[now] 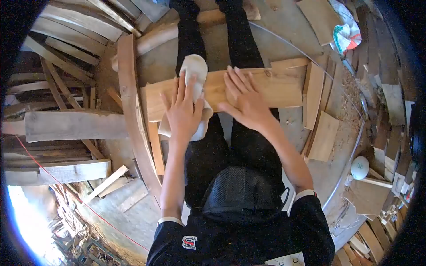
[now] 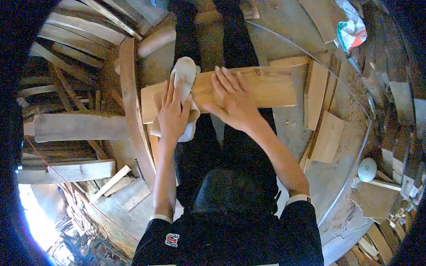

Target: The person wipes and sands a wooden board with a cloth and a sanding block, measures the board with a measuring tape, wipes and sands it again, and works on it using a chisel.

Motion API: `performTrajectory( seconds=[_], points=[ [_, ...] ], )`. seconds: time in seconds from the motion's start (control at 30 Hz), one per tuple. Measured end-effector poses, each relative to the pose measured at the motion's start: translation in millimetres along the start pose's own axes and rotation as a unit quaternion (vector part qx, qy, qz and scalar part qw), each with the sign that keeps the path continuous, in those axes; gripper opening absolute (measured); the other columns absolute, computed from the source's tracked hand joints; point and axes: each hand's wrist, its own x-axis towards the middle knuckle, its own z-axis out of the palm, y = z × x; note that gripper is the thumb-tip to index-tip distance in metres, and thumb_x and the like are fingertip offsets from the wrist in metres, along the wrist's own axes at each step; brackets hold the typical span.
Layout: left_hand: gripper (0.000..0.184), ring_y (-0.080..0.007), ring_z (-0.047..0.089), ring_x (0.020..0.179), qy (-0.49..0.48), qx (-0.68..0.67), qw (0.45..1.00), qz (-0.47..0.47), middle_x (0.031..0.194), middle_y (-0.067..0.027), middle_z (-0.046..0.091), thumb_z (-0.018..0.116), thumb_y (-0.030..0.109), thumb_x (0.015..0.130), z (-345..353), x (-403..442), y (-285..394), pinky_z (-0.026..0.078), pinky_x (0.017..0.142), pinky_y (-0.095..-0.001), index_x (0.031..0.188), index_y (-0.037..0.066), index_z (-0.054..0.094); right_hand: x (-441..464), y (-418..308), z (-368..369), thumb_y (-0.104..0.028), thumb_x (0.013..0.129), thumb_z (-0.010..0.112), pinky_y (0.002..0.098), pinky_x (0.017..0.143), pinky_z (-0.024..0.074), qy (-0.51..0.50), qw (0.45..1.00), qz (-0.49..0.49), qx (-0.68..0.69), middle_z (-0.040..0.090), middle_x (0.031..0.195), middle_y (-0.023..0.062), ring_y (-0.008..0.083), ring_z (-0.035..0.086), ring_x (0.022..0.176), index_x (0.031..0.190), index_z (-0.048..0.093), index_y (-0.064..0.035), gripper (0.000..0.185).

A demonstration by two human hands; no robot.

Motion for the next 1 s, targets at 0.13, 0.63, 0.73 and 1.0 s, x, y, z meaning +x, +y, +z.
performTrajectory(
  seconds=[0.13,0.63,0.73,1.0],
  points=[
    [0.057,-0.0321,0.025,0.146,0.019,0.038,0.995,-0.085,0.158,-0.0067,0.030,0.046,0.047,0.097,-10.0,-8.6,-47.3,0.007,0.114,-0.0665,0.150,0.028,0.036,-22.8,65.8,-26.5,-0.051,0.097,0.046,0.0509,0.119,0.0126,0.058,0.986,0.150,-0.045,0.029,0.156,0.0174,0.0316,0.022,0.147,0.147,0.036,-0.0021,0.071],
    [0.066,-0.0326,0.020,0.148,-0.005,0.010,1.000,0.025,0.160,-0.0098,0.023,0.055,0.028,0.087,-6.0,9.5,8.9,0.009,0.118,-0.0586,0.149,0.014,0.037,-4.5,42.0,-9.0,-0.057,0.096,0.043,0.0506,0.120,0.0085,0.046,0.995,0.086,-0.003,0.027,0.158,0.0171,0.0299,0.018,0.148,0.149,0.031,-0.0001,0.078],
    [0.065,-0.0343,0.020,0.147,0.011,0.049,0.998,-0.048,0.158,-0.0115,0.028,0.055,0.026,0.088,-15.2,-1.6,-53.2,0.011,0.120,-0.0528,0.149,0.014,0.037,-38.1,85.6,-35.8,-0.055,0.097,0.043,0.0518,0.120,0.0077,0.052,0.985,0.159,-0.051,0.026,0.158,0.0167,0.0291,0.016,0.149,0.150,0.028,0.0002,0.078],
    [0.047,-0.0343,0.029,0.144,0.038,-0.076,0.995,0.046,0.153,-0.0169,0.035,0.044,0.012,0.095,4.0,11.1,-19.4,0.019,0.119,-0.0500,0.140,0.001,0.045,-19.2,8.2,11.9,-0.056,0.091,0.056,0.0501,0.120,0.0110,0.077,0.995,0.005,0.065,0.022,0.157,0.0219,0.0338,0.015,0.149,0.149,0.027,0.0029,0.088]
  ],
)
